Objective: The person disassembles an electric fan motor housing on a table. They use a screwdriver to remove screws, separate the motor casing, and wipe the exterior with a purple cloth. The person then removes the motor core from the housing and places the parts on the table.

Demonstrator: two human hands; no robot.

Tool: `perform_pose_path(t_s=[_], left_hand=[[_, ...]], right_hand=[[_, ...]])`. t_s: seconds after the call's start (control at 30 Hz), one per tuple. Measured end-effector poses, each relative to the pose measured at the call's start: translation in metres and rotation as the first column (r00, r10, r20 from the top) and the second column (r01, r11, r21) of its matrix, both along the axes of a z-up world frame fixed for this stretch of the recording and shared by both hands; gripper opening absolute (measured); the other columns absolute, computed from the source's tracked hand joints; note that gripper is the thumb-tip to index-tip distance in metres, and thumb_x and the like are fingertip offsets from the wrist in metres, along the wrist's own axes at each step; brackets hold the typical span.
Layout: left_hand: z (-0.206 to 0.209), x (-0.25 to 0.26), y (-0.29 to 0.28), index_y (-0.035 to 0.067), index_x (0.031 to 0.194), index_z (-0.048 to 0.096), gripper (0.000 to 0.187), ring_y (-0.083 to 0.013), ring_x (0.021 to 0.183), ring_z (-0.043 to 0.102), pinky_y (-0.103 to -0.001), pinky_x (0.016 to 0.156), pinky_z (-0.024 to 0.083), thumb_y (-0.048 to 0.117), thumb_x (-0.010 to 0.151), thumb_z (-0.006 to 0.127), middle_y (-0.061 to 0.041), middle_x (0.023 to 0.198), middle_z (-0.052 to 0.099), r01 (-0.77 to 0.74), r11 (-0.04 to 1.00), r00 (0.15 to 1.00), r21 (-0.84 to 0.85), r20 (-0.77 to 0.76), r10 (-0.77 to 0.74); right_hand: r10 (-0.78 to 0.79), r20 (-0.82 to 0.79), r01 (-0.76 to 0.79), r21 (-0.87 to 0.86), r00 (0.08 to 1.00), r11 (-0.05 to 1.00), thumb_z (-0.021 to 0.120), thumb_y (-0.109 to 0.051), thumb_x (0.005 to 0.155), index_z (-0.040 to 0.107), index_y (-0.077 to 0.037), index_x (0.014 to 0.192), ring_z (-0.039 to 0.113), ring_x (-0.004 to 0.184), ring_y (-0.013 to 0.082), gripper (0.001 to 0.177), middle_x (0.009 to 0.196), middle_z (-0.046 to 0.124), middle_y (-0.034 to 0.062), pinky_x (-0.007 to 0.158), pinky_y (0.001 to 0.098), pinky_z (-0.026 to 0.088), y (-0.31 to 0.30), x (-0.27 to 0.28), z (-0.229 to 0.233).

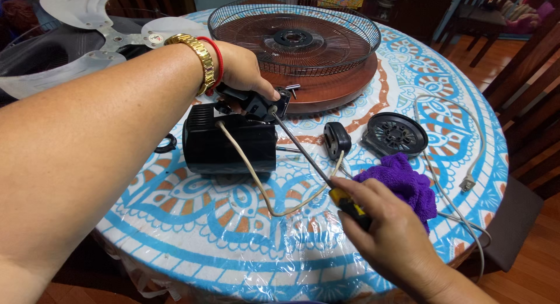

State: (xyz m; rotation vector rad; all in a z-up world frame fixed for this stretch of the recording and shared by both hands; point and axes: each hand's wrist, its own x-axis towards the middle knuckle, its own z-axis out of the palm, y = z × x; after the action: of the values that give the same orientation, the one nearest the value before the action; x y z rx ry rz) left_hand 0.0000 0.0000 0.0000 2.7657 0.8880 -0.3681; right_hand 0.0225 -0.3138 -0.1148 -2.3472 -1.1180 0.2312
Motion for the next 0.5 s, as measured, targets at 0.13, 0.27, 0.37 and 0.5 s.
perform_pose_path(t_s=[0.13,0.27,0.37,0.5], left_hand=[[0.001,-0.002,-0.003,0.006,0.091,0.079,0.052,-0.0172,0.06,0.071,-0.032,0.058,0.054,0.057,0.089,0.069,-0.009,0.076,0.077,-0.028,0.999,0.999,-0.029,0.017,0.029],[0.001,-0.003,-0.001,0.004,0.092,0.078,0.051,-0.0176,0.06,0.072,-0.031,0.059,0.057,0.054,0.089,0.071,-0.011,0.078,0.077,-0.026,0.997,0.999,-0.072,0.043,0.03],[-0.002,0.0,0.001,0.003,0.093,0.078,0.052,-0.0178,0.061,0.073,-0.031,0.06,0.059,0.054,0.088,0.072,-0.011,0.079,0.078,-0.016,0.997,0.999,-0.074,0.044,0.02],[-0.004,0.002,0.004,0.003,0.091,0.079,0.054,-0.0169,0.061,0.073,-0.03,0.061,0.058,0.056,0.089,0.07,-0.011,0.078,0.079,0.004,0.999,1.0,-0.033,0.002,-0.004]], right_hand=[[-0.002,0.035,-0.003,0.138,0.999,0.99,0.08,-0.024,0.078,0.07,-0.019,0.127,0.073,0.081,0.0179,0.05,0.092,0.073,0.0032,0.073,0.0307,0.059,0.0,0.009,0.015],[-0.043,-0.075,0.053,0.13,0.996,0.99,0.083,-0.026,0.075,0.073,-0.02,0.125,0.073,0.077,0.0131,0.051,0.088,0.077,0.0017,0.071,0.03,0.06,0.0,0.017,0.025],[-0.144,-0.147,0.142,-0.019,0.979,0.99,0.086,-0.029,0.079,0.074,-0.022,0.127,0.073,0.076,0.0136,0.049,0.09,0.076,0.0035,0.072,0.0313,0.061,-0.001,0.021,0.031],[-0.106,-0.147,0.111,0.025,0.983,0.994,0.087,-0.027,0.08,0.076,-0.02,0.125,0.073,0.075,0.0168,0.046,0.09,0.075,0.0042,0.071,0.0323,0.061,0.0,0.017,0.035]])
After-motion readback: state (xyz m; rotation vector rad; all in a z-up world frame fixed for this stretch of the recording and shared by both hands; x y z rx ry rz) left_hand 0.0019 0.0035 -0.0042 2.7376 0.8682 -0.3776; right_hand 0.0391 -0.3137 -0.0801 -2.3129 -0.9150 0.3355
